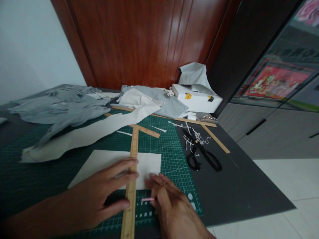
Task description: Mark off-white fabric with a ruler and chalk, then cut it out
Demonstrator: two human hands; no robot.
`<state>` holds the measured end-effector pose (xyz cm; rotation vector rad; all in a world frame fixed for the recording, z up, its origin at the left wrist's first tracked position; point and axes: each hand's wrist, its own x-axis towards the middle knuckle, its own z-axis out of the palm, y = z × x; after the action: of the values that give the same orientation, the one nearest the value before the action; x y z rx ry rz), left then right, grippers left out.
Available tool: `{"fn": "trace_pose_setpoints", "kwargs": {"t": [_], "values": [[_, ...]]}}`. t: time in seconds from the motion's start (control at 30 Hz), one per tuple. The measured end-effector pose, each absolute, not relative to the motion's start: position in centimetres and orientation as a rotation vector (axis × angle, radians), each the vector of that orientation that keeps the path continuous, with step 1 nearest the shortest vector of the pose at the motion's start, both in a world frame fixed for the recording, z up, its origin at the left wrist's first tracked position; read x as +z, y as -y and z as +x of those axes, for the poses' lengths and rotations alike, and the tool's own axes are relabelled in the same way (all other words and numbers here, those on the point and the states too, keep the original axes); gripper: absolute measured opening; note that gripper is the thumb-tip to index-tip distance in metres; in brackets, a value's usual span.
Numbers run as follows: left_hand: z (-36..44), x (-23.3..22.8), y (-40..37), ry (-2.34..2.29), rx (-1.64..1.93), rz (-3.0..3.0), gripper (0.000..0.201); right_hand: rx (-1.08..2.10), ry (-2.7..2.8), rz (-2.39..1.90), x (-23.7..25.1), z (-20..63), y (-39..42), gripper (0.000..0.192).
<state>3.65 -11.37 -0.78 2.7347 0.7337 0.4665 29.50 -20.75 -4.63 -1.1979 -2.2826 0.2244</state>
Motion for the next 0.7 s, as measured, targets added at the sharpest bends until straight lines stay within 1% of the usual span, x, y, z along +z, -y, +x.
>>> {"fn": "trace_pose_setpoints", "kwargs": {"t": [0.07,0.2,0.27,0.4,0.47,0.6,0.7], "values": [[3.6,-0.7,9.9,-0.669,0.431,2.763,0.042,0.258,2.249,-1.248,-4.3,29.0,20.1,0.035],[3.0,-0.1,7.8,-0.585,0.341,2.797,0.042,0.326,2.180,-1.303,-3.9,28.2,19.2,0.021],[2.7,0.1,7.7,-0.543,0.339,2.799,0.045,0.340,2.173,-1.303,-3.9,28.1,19.1,0.019],[2.6,0.1,8.4,-0.556,0.364,2.735,0.036,0.338,2.171,-1.307,-4.1,28.3,19.1,0.020],[2.8,0.1,8.8,-0.563,0.323,2.700,0.034,0.353,2.163,-1.321,-4.0,28.4,19.0,0.022],[3.5,0.5,9.3,-0.518,0.244,2.657,0.034,0.439,2.139,-1.313,-3.8,28.5,19.1,0.029],[4.0,0.7,9.3,-0.480,0.243,2.637,0.038,0.478,2.050,-1.332,-3.9,28.7,19.3,0.027]]}}
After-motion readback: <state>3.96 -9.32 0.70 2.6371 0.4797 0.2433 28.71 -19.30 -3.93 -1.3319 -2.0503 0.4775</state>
